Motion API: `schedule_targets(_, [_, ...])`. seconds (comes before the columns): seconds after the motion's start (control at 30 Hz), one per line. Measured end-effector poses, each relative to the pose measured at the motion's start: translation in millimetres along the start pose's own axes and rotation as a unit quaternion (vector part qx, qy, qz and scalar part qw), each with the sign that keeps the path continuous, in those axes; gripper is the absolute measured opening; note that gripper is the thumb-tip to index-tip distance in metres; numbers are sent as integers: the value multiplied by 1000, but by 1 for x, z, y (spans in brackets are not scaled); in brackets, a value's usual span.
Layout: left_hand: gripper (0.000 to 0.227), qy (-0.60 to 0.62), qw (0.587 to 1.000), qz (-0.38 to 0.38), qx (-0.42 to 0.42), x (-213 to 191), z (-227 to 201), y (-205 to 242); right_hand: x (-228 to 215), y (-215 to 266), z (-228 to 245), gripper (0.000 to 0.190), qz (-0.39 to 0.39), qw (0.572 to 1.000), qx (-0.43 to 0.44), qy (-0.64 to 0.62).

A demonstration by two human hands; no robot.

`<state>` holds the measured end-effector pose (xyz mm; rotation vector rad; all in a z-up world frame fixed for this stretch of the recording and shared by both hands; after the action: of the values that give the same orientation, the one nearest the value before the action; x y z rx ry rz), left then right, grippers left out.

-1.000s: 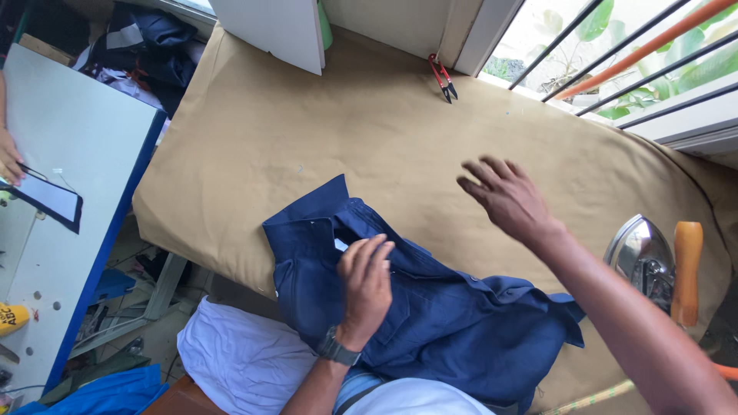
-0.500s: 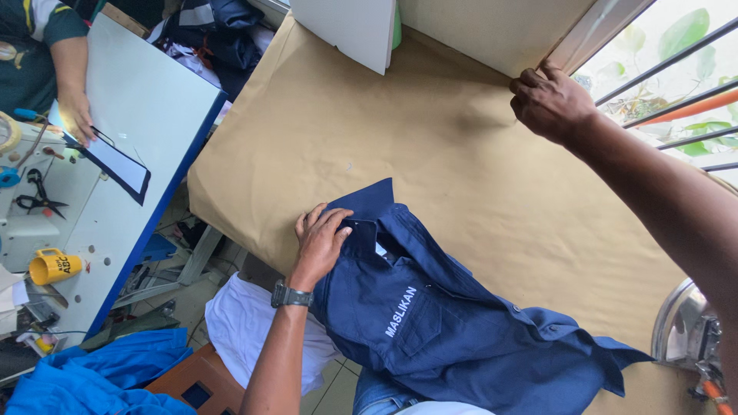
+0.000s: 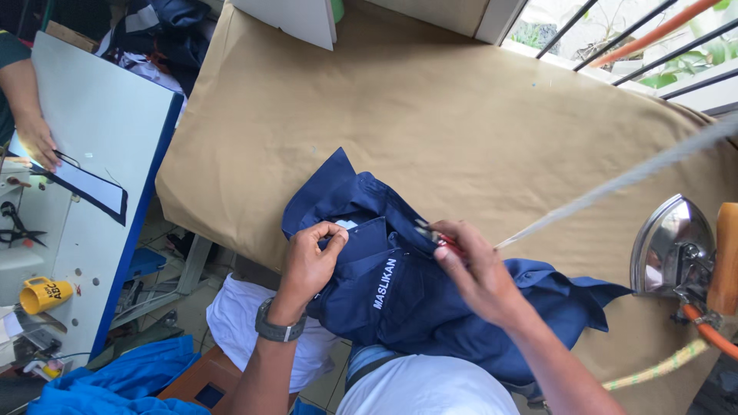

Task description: The person uses scissors to trim threads on a blue shirt laid out on a work table. They then use a steam iron to press the shirt, smoothing out the fabric and collar area.

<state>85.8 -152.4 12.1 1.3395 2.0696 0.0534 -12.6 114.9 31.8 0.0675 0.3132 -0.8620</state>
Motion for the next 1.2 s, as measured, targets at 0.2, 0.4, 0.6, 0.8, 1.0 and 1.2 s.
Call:
schedule_targets(0.2, [18, 88, 994, 25, -53, 15, -5, 21, 49, -7, 31, 34, -16, 992, -87, 92])
schedule_targets(0.4, [19, 149, 987, 38, -53, 23, -5, 29, 58, -10, 27, 35, -8, 989, -98, 114])
schedule_targets(0.6, [17, 193, 978, 44, -63, 26, -1, 35, 62, -9, 25, 30, -11, 991, -91, 101])
schedule_targets(0.8, [15, 279, 951, 94, -94, 30, 1, 37, 64, -6, 18, 24, -15, 995, -73, 68])
schedule_targets(1.0, [15, 346, 921, 138, -111, 31, 1, 38, 65, -4, 11, 21, -33, 999, -33, -23])
schedule_targets(1.2, [13, 386, 902, 158, -112, 35, 3, 40, 66, -3, 10, 18, -46, 994, -37, -91])
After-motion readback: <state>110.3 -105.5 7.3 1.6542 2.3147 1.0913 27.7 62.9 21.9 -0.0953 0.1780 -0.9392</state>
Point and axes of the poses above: each hand's wrist, its own y-axis away from the middle knuckle, its own x-axis out of the palm, z = x × y, the point moved 4 cm from there along -y, towards the middle knuckle, and after that the axes turned 9 degrees about -x, right-handed, at the moved point
